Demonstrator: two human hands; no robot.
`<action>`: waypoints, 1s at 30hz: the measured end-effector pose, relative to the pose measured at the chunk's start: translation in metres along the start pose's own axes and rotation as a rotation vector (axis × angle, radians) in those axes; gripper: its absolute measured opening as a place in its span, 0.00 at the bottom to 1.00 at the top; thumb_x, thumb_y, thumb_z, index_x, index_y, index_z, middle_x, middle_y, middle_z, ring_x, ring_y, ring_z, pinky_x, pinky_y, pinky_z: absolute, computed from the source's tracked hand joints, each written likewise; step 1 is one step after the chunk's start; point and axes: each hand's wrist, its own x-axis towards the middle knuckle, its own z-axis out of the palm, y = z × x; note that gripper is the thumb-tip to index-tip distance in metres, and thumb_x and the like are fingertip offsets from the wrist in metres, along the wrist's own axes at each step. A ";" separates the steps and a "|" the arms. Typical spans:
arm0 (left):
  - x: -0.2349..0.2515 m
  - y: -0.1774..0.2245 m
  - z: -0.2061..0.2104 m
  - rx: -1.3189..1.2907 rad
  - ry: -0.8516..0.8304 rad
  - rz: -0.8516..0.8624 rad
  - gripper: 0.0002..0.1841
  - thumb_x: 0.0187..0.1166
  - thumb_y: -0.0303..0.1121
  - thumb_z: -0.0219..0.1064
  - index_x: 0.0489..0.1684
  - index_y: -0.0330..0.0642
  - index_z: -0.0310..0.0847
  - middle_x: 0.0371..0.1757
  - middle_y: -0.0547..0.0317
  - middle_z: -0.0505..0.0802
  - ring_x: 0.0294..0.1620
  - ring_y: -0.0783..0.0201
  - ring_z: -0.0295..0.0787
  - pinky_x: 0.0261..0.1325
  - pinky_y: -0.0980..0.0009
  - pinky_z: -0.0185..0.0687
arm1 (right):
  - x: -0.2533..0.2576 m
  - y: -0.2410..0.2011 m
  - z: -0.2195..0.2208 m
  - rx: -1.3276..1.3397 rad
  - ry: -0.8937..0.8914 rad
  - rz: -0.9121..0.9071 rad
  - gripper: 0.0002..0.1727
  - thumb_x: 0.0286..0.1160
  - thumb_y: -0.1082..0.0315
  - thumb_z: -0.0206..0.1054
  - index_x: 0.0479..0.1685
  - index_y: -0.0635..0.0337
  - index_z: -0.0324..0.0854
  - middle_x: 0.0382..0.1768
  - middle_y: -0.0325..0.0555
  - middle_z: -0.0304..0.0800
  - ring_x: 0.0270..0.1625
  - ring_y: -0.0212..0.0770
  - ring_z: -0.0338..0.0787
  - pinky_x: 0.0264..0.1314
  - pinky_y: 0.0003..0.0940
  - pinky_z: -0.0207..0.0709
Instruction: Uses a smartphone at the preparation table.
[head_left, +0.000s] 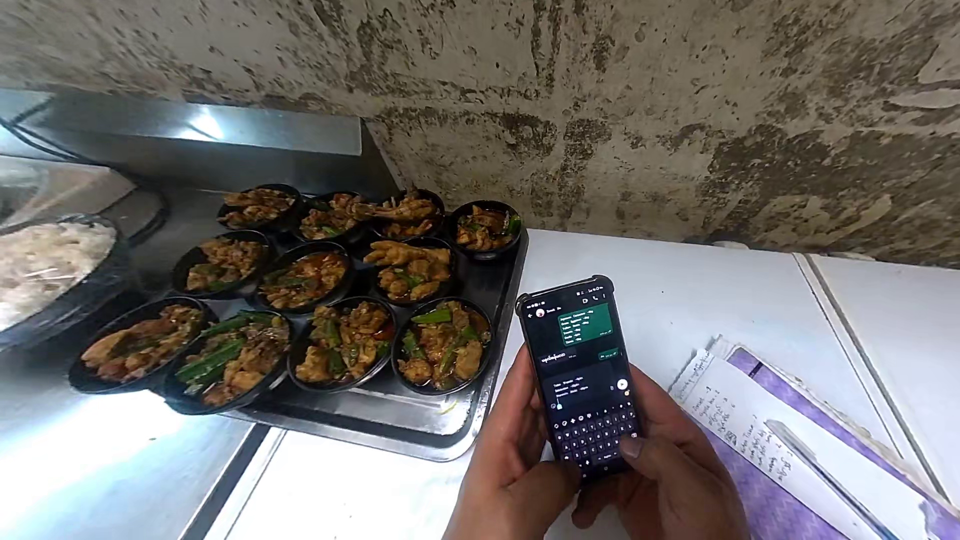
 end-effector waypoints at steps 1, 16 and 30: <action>0.000 0.000 0.000 0.002 0.004 0.001 0.56 0.56 0.08 0.56 0.95 0.38 0.31 0.84 0.34 0.71 0.80 0.38 0.75 0.79 0.41 0.77 | 0.000 0.000 0.000 -0.002 -0.003 -0.001 0.38 0.74 0.86 0.41 0.91 0.66 0.51 0.69 0.68 0.82 0.56 0.64 0.93 0.34 0.58 0.92; 0.000 -0.002 -0.001 0.017 -0.005 0.007 0.56 0.57 0.09 0.57 0.96 0.39 0.29 0.83 0.34 0.72 0.78 0.39 0.77 0.77 0.42 0.79 | -0.001 -0.001 0.003 -0.133 0.033 -0.005 0.41 0.71 0.91 0.53 0.90 0.68 0.50 0.66 0.67 0.83 0.53 0.63 0.94 0.31 0.54 0.93; 0.001 -0.004 -0.001 0.000 -0.026 0.033 0.56 0.55 0.09 0.58 0.96 0.38 0.32 0.82 0.33 0.72 0.79 0.38 0.76 0.78 0.41 0.77 | -0.001 0.000 0.001 -0.124 0.056 -0.007 0.36 0.78 0.85 0.51 0.89 0.68 0.52 0.66 0.67 0.83 0.52 0.61 0.94 0.29 0.53 0.93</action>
